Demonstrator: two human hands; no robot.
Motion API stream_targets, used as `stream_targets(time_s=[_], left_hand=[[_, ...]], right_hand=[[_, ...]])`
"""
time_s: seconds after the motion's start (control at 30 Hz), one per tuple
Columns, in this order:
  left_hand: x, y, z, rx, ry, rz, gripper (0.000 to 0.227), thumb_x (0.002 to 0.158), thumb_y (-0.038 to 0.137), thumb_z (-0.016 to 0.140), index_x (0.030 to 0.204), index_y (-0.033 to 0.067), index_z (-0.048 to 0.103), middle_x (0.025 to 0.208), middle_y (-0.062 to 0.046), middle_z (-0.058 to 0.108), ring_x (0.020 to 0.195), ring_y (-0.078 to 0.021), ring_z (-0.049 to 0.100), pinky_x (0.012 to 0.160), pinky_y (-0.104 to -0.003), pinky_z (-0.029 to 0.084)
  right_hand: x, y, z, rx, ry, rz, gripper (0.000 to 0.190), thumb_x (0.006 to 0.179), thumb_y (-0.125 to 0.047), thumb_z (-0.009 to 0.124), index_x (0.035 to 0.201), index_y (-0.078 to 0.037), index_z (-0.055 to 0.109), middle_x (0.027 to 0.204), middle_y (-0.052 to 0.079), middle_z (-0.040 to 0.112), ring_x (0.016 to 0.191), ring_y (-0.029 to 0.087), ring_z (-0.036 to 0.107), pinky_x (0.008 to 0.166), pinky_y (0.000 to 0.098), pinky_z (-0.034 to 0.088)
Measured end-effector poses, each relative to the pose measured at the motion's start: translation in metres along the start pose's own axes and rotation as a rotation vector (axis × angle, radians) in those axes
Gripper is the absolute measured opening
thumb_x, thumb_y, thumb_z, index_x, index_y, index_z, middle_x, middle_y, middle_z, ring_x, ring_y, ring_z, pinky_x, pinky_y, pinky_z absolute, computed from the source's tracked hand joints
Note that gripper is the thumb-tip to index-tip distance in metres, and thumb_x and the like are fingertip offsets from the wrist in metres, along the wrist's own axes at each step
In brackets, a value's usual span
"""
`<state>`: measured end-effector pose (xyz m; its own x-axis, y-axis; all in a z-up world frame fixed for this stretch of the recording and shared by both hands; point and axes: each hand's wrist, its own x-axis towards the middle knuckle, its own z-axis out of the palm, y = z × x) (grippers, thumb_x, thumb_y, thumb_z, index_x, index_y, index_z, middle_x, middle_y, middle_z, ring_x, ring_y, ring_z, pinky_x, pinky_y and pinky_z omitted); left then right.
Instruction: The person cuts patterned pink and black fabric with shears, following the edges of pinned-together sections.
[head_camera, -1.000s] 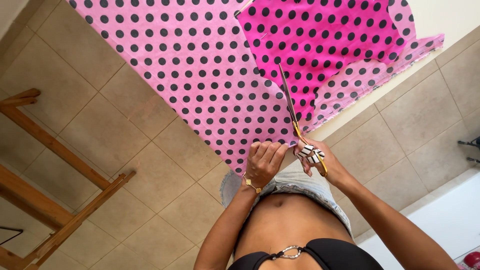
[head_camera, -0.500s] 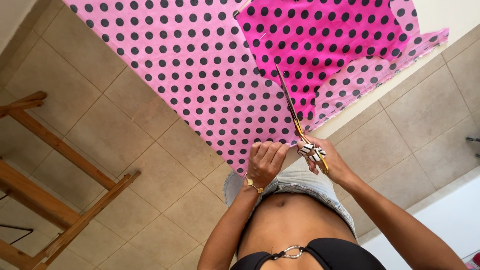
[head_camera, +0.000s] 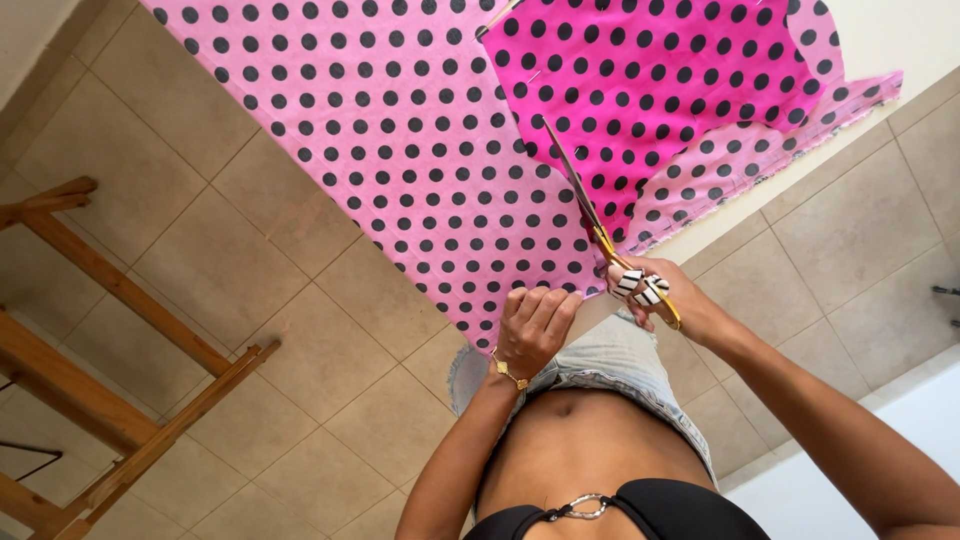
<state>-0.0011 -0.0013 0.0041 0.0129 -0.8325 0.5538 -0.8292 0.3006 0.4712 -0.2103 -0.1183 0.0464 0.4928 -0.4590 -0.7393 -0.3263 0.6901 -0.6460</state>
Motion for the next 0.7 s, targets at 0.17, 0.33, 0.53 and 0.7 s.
stream_targets(time_s=[0.17, 0.33, 0.53, 0.7], left_hand=[[0.005, 0.000, -0.002, 0.006, 0.009, 0.004, 0.008, 0.106, 0.011, 0.069, 0.105, 0.0131, 0.077, 0.093, -0.003, 0.066, 0.082, -0.0187, 0.065, 0.079, -0.033, 0.049], [0.004, 0.000, -0.001, 0.013, 0.013, 0.003, 0.007, 0.106, 0.011, 0.070, 0.104, 0.0130, 0.076, 0.093, -0.004, 0.067, 0.082, -0.0189, 0.065, 0.080, -0.033, 0.050], [0.003, 0.002, -0.001, 0.001, 0.000, -0.006, 0.006, 0.106, 0.011, 0.070, 0.105, 0.0123, 0.076, 0.094, -0.005, 0.067, 0.083, -0.0197, 0.066, 0.080, -0.034, 0.050], [0.000, 0.003, 0.001, 0.022, 0.003, -0.007, 0.007, 0.107, 0.011, 0.070, 0.105, 0.0125, 0.076, 0.095, -0.004, 0.067, 0.084, -0.0195, 0.066, 0.081, -0.034, 0.051]], right_hand=[[-0.008, -0.033, 0.006, -0.113, 0.009, -0.019, 0.045, 0.095, -0.044, 0.075, 0.086, -0.001, 0.068, 0.052, 0.011, 0.053, 0.040, 0.018, 0.055, 0.037, 0.0302, 0.052], [0.000, -0.029, -0.004, -0.151, 0.008, 0.004, 0.037, 0.097, -0.037, 0.074, 0.084, -0.003, 0.068, 0.051, 0.012, 0.054, 0.039, 0.019, 0.057, 0.037, 0.0308, 0.053], [0.005, -0.063, -0.009, -0.219, -0.058, -0.006, 0.043, 0.094, -0.045, 0.075, 0.084, -0.004, 0.069, 0.054, 0.011, 0.055, 0.040, 0.020, 0.060, 0.038, 0.0328, 0.054], [0.012, -0.068, -0.017, -0.325, -0.071, -0.011, 0.047, 0.093, -0.049, 0.076, 0.080, -0.005, 0.068, 0.047, 0.011, 0.054, 0.035, 0.020, 0.057, 0.037, 0.0315, 0.050]])
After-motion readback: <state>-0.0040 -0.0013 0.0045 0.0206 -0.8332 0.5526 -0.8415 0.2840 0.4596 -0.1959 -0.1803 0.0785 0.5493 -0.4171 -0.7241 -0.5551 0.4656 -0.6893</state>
